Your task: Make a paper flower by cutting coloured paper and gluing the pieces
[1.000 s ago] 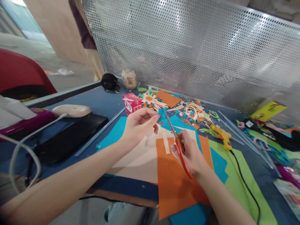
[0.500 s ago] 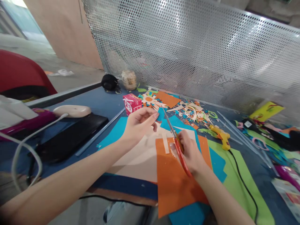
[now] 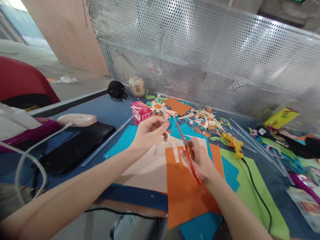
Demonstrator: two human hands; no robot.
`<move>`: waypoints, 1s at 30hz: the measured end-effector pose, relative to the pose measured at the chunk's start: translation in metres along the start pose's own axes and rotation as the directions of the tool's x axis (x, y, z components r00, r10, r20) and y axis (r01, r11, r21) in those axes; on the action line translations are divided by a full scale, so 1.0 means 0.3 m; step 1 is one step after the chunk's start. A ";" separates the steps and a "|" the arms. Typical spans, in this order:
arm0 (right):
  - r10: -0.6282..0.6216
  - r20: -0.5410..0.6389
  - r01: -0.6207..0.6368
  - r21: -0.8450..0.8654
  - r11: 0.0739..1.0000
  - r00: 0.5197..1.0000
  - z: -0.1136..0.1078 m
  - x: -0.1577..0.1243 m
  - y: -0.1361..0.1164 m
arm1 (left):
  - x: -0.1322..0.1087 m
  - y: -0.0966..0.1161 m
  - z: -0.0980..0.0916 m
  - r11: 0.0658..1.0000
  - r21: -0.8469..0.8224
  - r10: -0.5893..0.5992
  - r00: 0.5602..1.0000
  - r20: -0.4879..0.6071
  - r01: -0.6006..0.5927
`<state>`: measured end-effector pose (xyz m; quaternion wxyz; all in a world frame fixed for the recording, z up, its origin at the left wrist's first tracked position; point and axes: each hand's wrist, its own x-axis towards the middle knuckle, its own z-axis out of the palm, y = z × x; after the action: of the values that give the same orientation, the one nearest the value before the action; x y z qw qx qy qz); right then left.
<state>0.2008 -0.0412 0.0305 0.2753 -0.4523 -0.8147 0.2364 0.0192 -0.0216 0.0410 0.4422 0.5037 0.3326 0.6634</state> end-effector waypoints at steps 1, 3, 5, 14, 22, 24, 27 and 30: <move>-0.002 -0.002 0.002 -0.015 1.000 1.000 0.000 0.001 0.002 | 0.000 0.002 0.000 1.000 0.003 -0.007 1.000 0.000 0.007; -0.001 -0.010 0.000 -0.064 0.998 1.000 -0.001 0.003 0.005 | 0.001 0.005 0.002 1.000 0.006 -0.026 1.000 0.000 0.026; -0.002 -0.016 0.000 -0.114 0.994 1.000 -0.001 0.004 0.008 | 0.001 0.007 0.005 0.999 0.003 -0.046 0.999 -0.009 0.046; 0.042 -0.047 -0.048 -0.140 0.989 0.998 0.002 0.017 0.009 | 0.012 -0.017 -0.007 0.998 0.056 -0.011 1.000 -0.024 0.012; 0.159 -0.073 -0.157 0.029 0.987 0.985 -0.001 0.028 0.018 | 0.022 -0.037 -0.022 0.977 0.212 -0.001 1.000 0.007 -0.001; 0.173 -0.066 -0.166 0.103 0.981 0.983 0.005 0.029 0.031 | 0.018 -0.029 -0.020 0.973 0.231 0.000 1.000 0.023 -0.005; 0.170 -0.066 -0.155 0.189 0.970 0.983 0.014 0.031 0.044 | 0.014 -0.016 -0.015 0.975 0.222 -0.007 0.999 0.042 -0.002; 0.161 -0.056 -0.143 0.243 0.960 0.985 0.017 0.031 0.041 | 0.012 -0.010 -0.011 0.985 0.174 -0.019 1.000 0.025 0.014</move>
<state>0.2009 -0.0279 0.0211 0.3389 -0.4859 -0.7324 0.3355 0.0165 -0.0169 0.0388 0.4062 0.5464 0.3876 0.6214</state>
